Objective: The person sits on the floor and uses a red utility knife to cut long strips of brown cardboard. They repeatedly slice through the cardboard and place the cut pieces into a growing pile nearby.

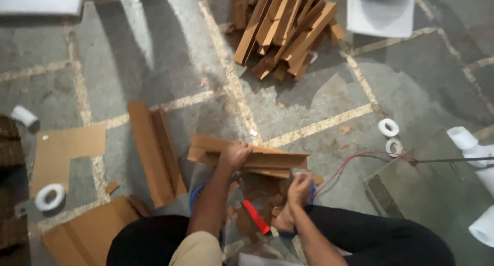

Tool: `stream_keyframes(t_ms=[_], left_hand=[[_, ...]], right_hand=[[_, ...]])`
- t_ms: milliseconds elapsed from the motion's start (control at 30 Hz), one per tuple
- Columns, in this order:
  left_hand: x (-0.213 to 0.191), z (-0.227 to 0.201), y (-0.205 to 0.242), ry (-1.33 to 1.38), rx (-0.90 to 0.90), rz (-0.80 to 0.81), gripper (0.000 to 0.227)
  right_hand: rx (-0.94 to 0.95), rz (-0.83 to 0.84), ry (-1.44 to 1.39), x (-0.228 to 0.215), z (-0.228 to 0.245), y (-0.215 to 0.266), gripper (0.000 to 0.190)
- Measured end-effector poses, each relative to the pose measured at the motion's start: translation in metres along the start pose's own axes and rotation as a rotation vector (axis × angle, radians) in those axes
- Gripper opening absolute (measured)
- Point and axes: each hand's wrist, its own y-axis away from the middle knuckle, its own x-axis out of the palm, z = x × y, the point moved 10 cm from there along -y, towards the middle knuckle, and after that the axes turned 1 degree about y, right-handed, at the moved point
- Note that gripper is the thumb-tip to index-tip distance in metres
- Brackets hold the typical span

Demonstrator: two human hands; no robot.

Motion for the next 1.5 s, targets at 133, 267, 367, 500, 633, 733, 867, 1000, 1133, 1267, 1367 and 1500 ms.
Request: stream_keyframes(t_ms=[133,267,367,500,633,733,867,1000,1133,1267,1367,1500], left_hand=[[0.005,-0.002,-0.009,-0.005,-0.038,0.091,0.011],[0.006,0.007,-0.004,-0.022,-0.096,0.18,0.013],[0.022,0.01,-0.003,-0.059,-0.119,0.292,0.016],[0.018,0.008,-0.011,0.022,-0.112,0.256,0.023],[0.012,0.006,-0.006,-0.05,-0.114,0.283,0.02],[0.019,0.011,-0.009,-0.032,-0.168,0.382,0.024],[0.026,0.013,-0.007,-0.037,-0.14,0.383,0.024],[0.039,0.019,-0.006,-0.003,-0.125,0.316,0.028],[0.037,0.015,-0.002,0.045,-0.076,0.123,0.021],[0.031,0.009,0.001,0.08,-0.168,0.058,0.021],[0.024,0.004,-0.004,0.056,-0.192,0.052,0.018],[0.021,0.002,-0.008,0.004,-0.201,0.075,0.017]], right_hand=[[-0.421,0.835,0.246,0.06,0.024,0.115,0.045],[-0.454,1.202,0.57,0.081,0.005,0.172,0.032],[-0.517,1.476,0.348,0.084,0.019,0.201,0.031],[-0.832,0.934,0.392,0.07,0.066,0.179,0.03],[-0.641,1.331,0.263,0.081,0.047,0.198,0.031],[-0.727,1.388,0.234,0.078,0.049,0.182,0.035],[-0.739,1.381,0.316,0.057,0.056,0.158,0.046],[-0.792,1.137,0.645,0.008,0.063,0.111,0.053],[-0.631,0.813,0.252,-0.041,0.086,0.062,0.044],[-0.539,0.501,0.247,-0.039,0.097,0.049,0.047],[-0.512,0.39,0.496,-0.013,0.099,0.046,0.042],[-0.349,0.587,0.384,0.027,0.085,0.053,0.043]])
